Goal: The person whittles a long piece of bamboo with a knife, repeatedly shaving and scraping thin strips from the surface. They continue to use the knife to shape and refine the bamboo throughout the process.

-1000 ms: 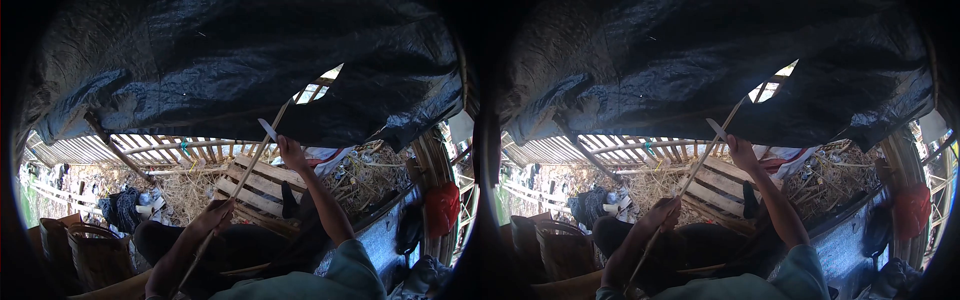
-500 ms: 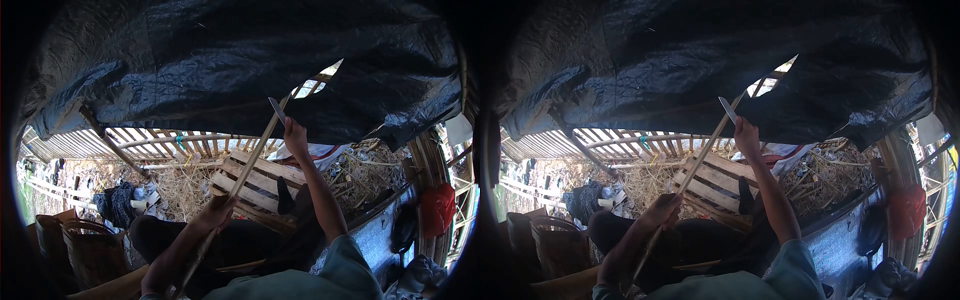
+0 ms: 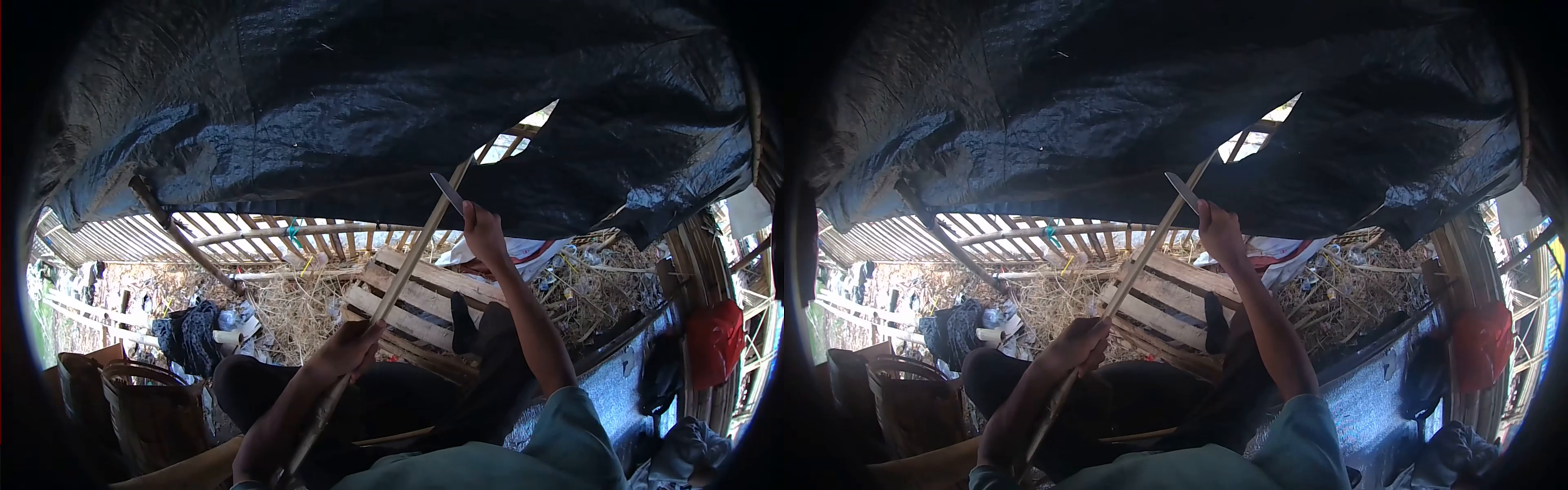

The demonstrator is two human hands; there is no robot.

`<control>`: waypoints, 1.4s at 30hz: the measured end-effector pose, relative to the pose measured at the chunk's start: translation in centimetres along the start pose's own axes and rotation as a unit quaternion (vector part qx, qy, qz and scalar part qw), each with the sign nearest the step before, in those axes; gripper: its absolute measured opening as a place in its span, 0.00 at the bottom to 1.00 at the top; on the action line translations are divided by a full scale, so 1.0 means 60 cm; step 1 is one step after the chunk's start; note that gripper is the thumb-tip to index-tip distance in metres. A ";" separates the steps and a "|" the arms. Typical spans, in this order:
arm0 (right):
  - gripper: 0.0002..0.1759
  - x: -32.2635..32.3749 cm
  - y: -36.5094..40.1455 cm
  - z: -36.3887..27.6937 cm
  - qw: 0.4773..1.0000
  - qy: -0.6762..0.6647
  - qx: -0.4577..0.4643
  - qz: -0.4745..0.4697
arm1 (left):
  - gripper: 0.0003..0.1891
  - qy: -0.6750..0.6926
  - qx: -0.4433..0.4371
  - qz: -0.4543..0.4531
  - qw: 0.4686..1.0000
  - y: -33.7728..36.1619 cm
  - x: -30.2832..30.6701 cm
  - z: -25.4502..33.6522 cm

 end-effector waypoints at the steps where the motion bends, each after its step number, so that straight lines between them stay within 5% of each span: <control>1: 0.20 0.001 0.001 0.005 1.000 0.001 0.008 0.000 | 0.26 -0.011 -0.009 -0.006 1.000 -0.001 -0.001 -0.003; 4: 0.19 0.007 -0.019 0.015 0.999 -0.020 -0.049 0.004 | 0.26 0.033 -0.007 0.003 0.999 -0.003 -0.010 -0.001; 25: 0.17 0.007 0.034 -0.004 1.000 -0.011 -0.001 0.000 | 0.25 0.048 0.008 0.006 0.999 -0.010 -0.019 0.008; 28: 0.16 0.009 0.011 0.009 0.997 0.005 -0.068 -0.020 | 0.25 0.073 0.008 -0.005 0.997 -0.010 -0.027 0.012; 32: 0.16 0.000 0.021 -0.003 0.999 -0.021 0.016 0.035 | 0.26 0.125 0.020 -0.002 0.992 0.003 -0.024 0.021; 38: 0.16 0.009 0.010 -0.001 0.998 -0.007 -0.060 -0.030 | 0.25 0.092 0.014 -0.008 0.996 -0.008 -0.023 0.005; 42: 0.18 -0.002 0.021 0.005 1.000 -0.003 0.002 0.002 | 0.25 0.064 -0.002 -0.006 0.998 -0.007 -0.017 0.005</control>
Point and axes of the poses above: each hand's wrist, its own y-axis away from the middle knuckle, its own x-axis out of the back of the hand, z = x × y, the point moved 1 cm from there along -y, towards the middle knuckle, and after that the axes turned 8 degrees about y, right-handed, at the moved point
